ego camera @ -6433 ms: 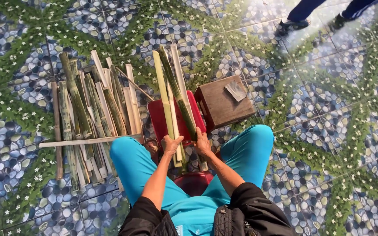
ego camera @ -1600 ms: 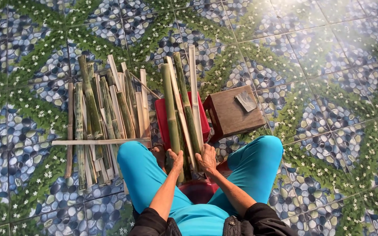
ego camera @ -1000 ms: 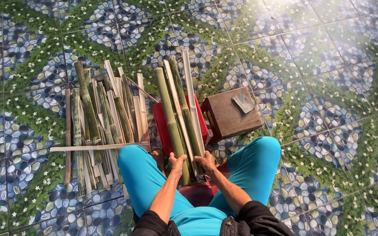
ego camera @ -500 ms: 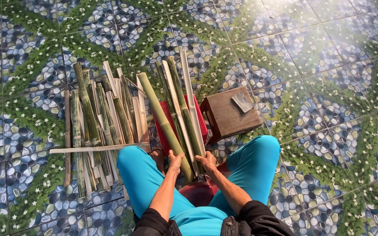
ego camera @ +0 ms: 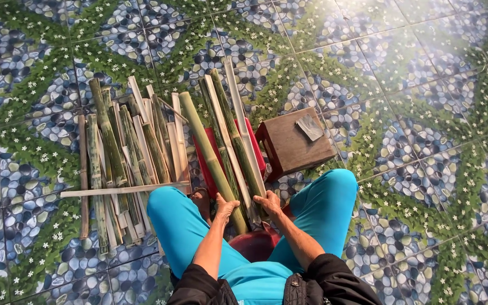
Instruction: The person gathers several bamboo sticks, aligns them together, and ties them into a bundle using a thin strip of material.
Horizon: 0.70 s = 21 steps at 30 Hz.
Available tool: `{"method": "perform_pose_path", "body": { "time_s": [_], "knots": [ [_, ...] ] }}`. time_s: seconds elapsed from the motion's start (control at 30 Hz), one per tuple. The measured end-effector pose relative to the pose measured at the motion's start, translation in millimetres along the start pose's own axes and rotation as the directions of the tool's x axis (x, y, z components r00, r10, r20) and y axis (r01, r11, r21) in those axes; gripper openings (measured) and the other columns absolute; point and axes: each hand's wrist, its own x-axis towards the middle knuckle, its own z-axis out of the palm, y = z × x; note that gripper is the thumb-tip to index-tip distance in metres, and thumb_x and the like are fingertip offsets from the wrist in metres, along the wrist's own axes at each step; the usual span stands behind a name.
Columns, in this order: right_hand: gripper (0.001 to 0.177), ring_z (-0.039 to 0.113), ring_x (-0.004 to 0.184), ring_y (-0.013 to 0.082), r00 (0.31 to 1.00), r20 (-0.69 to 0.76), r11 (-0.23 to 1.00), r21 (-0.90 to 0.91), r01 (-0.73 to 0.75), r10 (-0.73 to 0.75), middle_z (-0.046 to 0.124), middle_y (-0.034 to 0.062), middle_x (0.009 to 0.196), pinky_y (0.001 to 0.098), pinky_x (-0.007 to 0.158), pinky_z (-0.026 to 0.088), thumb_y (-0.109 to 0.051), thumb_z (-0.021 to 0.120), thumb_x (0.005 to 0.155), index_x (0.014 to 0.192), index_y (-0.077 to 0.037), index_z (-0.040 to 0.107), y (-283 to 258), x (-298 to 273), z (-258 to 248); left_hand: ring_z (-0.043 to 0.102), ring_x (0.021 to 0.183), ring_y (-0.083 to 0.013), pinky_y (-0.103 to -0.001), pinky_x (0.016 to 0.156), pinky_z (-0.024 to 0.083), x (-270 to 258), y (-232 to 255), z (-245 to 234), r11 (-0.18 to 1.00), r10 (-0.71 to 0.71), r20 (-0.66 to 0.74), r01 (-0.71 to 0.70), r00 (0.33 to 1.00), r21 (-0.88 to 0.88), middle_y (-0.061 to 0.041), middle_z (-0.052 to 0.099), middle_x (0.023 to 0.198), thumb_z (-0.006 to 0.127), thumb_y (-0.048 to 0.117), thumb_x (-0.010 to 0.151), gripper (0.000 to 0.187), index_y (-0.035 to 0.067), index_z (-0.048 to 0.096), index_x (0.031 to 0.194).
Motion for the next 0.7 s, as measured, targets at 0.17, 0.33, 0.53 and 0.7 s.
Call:
{"method": "perform_pose_path", "body": {
  "time_s": [0.17,0.33,0.53,0.7],
  "knots": [
    [0.058,0.070,0.104,0.0383,1.000,0.021,1.000,-0.020,0.000,0.001,0.072,0.0219,0.099,0.0478,0.089,0.054,-0.050,0.091,0.067,0.108,-0.013,0.073,0.2,-2.5,3.0,0.063,0.119,-0.0385,-0.044,0.085,0.057,1.0,-2.7,-0.8,0.997,-0.012,0.020,0.010,1.000,0.082,-0.025,0.055,0.139,0.091,0.013,0.058,0.123,0.014,0.025,0.163],
    [0.059,0.068,0.108,0.0394,0.999,0.036,0.998,0.060,-0.012,0.010,0.071,0.0248,0.102,0.0481,0.091,0.052,-0.057,0.083,0.075,0.110,-0.011,0.074,7.1,-6.6,-4.0,0.062,0.121,-0.0374,-0.045,0.088,0.056,8.0,-0.7,1.5,0.996,-0.006,0.027,0.004,1.000,0.094,-0.025,0.051,0.143,0.091,0.012,0.058,0.127,0.015,0.021,0.164],
    [0.051,0.066,0.110,0.0399,0.999,0.038,0.997,0.079,0.003,-0.006,0.071,0.0259,0.104,0.0483,0.092,0.052,-0.055,0.075,0.083,0.110,-0.012,0.076,7.8,-7.1,-11.6,0.047,0.137,-0.0400,-0.048,0.102,0.047,10.8,7.6,-7.7,0.993,-0.017,0.070,0.008,0.997,0.121,-0.027,0.031,0.159,0.082,0.005,0.065,0.125,0.015,0.007,0.165],
    [0.056,0.065,0.113,0.0409,0.999,0.054,0.997,0.078,-0.008,0.004,0.070,0.0273,0.107,0.0497,0.094,0.051,-0.056,0.079,0.079,0.113,-0.012,0.075,-13.9,-29.0,-17.4,0.042,0.142,-0.0414,-0.050,0.104,0.046,13.8,2.8,-12.4,0.996,-0.044,0.063,0.039,0.997,0.082,-0.026,0.030,0.161,0.083,0.011,0.065,0.121,0.015,0.015,0.165]
  ]
}}
